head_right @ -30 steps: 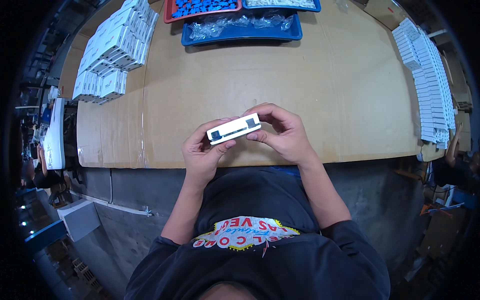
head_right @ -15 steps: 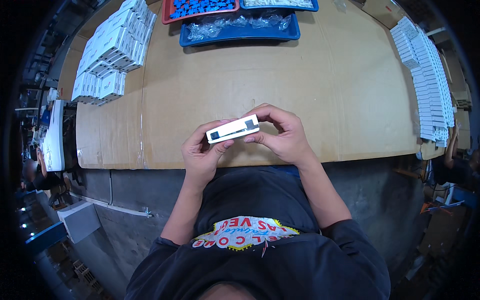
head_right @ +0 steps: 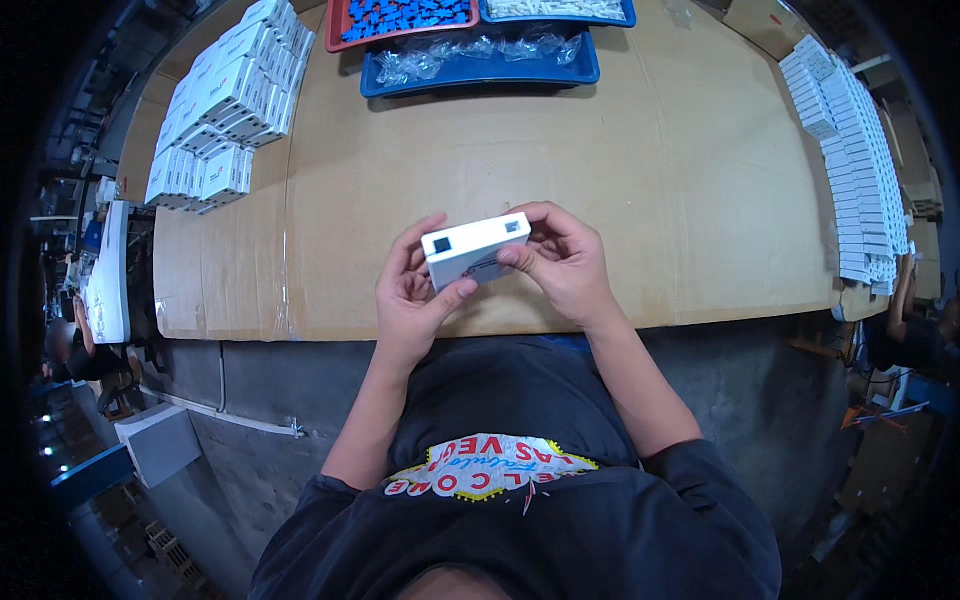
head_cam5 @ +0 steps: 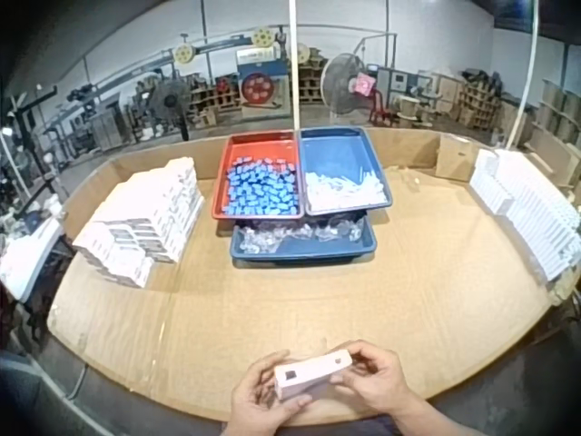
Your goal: Assemble and package components into boxes.
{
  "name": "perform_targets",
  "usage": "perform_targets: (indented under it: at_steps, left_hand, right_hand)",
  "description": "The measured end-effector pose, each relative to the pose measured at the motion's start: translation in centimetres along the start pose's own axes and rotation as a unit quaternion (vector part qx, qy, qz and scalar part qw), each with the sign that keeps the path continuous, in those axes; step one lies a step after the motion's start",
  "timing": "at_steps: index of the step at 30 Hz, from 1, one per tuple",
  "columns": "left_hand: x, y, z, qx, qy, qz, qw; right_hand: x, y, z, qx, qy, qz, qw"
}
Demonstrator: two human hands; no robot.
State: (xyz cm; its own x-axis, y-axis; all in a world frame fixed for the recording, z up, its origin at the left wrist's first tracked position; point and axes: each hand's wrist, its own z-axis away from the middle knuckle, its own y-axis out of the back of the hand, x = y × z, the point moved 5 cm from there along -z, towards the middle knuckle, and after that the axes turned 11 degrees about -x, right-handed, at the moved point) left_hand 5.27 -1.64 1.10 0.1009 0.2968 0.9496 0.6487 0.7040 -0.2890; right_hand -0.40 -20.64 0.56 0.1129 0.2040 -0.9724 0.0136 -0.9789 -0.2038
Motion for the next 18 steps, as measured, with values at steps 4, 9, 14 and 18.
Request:
perform_targets:
  at_steps: [4,9,14,18]
  left_hand:
    - [-1.0,1.4,0.6,0.006,0.050,-0.058,0.997]
    - [0.8,0.7,0.0,-0.044,-0.014,-0.217,0.975]
    - [-0.1,0.7,0.3,-0.019,0.034,-0.121,0.992]
    - [0.0,0.7,0.6,-0.030,0.063,-0.157,0.985]
  right_hand:
    - [-1.5,-0.6,-1.0,-0.009,0.005,0.085,0.996]
    - [-2.7,-1.9,-1.3,-0.110,0.037,0.225,0.967]
    - [-1.6,-1.4,-1.1,-0.099,0.022,0.156,0.983]
    - [-1.5,-1.4,-0.9,-0.094,0.012,0.168,0.981]
